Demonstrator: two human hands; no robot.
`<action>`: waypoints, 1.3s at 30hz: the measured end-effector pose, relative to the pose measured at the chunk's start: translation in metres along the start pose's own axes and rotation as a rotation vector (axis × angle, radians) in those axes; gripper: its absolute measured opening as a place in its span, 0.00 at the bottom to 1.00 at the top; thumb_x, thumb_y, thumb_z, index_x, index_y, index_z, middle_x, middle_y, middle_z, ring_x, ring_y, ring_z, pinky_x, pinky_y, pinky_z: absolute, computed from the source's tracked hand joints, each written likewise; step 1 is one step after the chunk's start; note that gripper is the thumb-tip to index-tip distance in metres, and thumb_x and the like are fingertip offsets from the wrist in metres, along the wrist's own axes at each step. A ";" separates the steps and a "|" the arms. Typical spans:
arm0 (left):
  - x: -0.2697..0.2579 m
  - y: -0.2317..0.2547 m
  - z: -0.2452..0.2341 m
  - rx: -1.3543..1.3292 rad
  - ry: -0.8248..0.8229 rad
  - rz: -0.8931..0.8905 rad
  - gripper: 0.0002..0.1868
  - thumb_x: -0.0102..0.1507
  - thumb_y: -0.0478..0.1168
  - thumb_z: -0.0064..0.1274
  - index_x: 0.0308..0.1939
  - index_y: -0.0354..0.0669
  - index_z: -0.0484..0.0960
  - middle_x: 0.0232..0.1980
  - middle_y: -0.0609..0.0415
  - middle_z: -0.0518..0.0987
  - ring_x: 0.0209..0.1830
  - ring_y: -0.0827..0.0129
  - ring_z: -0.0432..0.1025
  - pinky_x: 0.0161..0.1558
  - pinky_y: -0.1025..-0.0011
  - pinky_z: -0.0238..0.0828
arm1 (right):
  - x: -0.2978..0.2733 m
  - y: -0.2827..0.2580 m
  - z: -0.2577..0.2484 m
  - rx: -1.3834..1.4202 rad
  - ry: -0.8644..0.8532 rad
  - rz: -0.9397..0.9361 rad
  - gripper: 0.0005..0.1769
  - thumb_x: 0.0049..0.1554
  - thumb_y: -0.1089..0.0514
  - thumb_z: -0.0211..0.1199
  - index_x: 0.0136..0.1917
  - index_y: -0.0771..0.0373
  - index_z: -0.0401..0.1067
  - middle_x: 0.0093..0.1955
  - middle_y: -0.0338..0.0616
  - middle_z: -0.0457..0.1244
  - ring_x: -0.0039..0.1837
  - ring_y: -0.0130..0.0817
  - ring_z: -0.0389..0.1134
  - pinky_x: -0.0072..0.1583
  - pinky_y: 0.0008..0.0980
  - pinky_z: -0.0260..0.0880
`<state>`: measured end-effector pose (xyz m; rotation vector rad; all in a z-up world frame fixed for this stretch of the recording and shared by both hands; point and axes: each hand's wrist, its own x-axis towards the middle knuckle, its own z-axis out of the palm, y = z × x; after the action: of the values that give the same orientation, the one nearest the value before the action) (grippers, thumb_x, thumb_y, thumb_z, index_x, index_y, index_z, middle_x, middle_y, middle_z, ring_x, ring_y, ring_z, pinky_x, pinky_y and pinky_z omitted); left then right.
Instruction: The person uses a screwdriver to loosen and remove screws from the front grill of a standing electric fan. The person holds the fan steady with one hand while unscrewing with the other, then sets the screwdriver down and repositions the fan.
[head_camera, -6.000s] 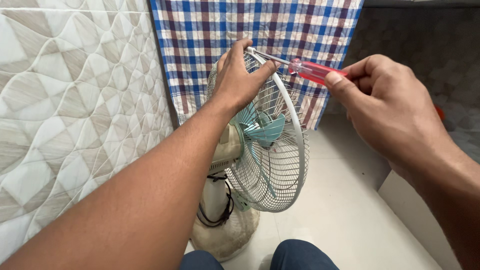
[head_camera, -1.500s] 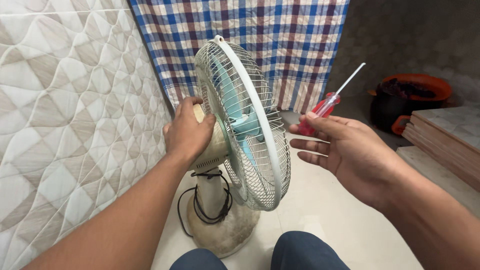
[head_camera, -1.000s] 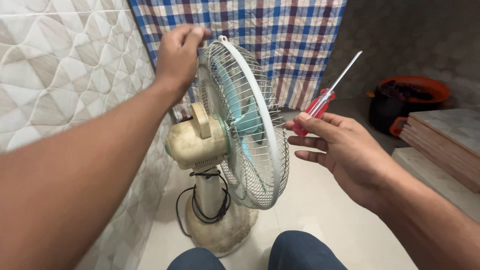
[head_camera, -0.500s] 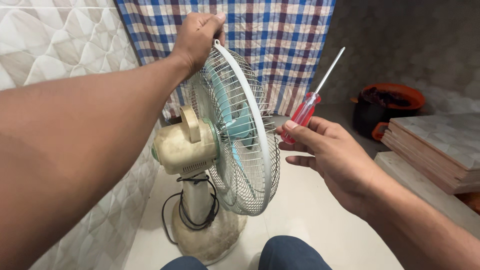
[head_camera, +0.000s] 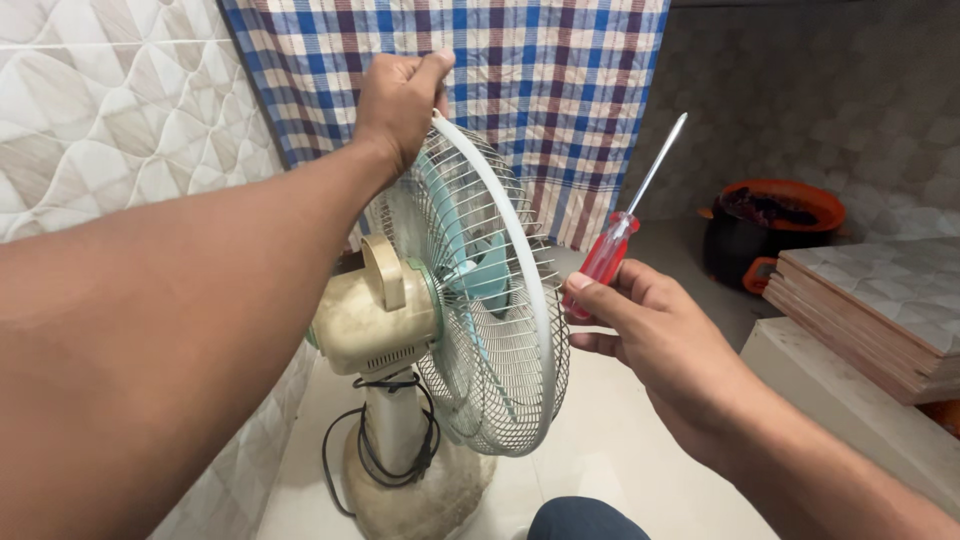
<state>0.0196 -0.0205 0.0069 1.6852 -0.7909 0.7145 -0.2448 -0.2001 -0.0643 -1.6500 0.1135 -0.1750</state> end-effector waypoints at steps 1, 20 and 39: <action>0.000 -0.001 0.000 -0.017 -0.007 0.010 0.28 0.70 0.52 0.49 0.17 0.42 0.77 0.17 0.59 0.73 0.15 0.78 0.64 0.24 0.74 0.60 | -0.001 0.000 0.001 0.000 -0.005 -0.001 0.20 0.61 0.46 0.57 0.60 0.60 0.74 0.53 0.39 0.71 0.56 0.25 0.68 0.61 0.35 0.69; 0.002 0.002 -0.038 -0.247 -0.441 -0.371 0.21 0.57 0.43 0.38 0.41 0.43 0.86 0.39 0.54 0.84 0.45 0.65 0.76 0.57 0.59 0.72 | 0.006 -0.003 0.002 -0.042 -0.006 0.000 0.20 0.63 0.46 0.57 0.57 0.63 0.74 0.50 0.41 0.69 0.53 0.27 0.67 0.60 0.36 0.69; -0.001 0.021 -0.064 -0.123 -0.659 -0.543 0.27 0.57 0.46 0.50 0.61 0.57 0.83 0.71 0.59 0.73 0.73 0.63 0.61 0.66 0.48 0.57 | 0.102 -0.035 0.049 -0.024 -0.129 -0.441 0.22 0.64 0.43 0.46 0.61 0.61 0.62 0.71 0.44 0.63 0.64 0.39 0.66 0.63 0.43 0.69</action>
<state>-0.0021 0.0379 0.0323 1.9190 -0.7399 -0.2792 -0.1371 -0.1669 -0.0284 -1.6871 -0.3503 -0.4010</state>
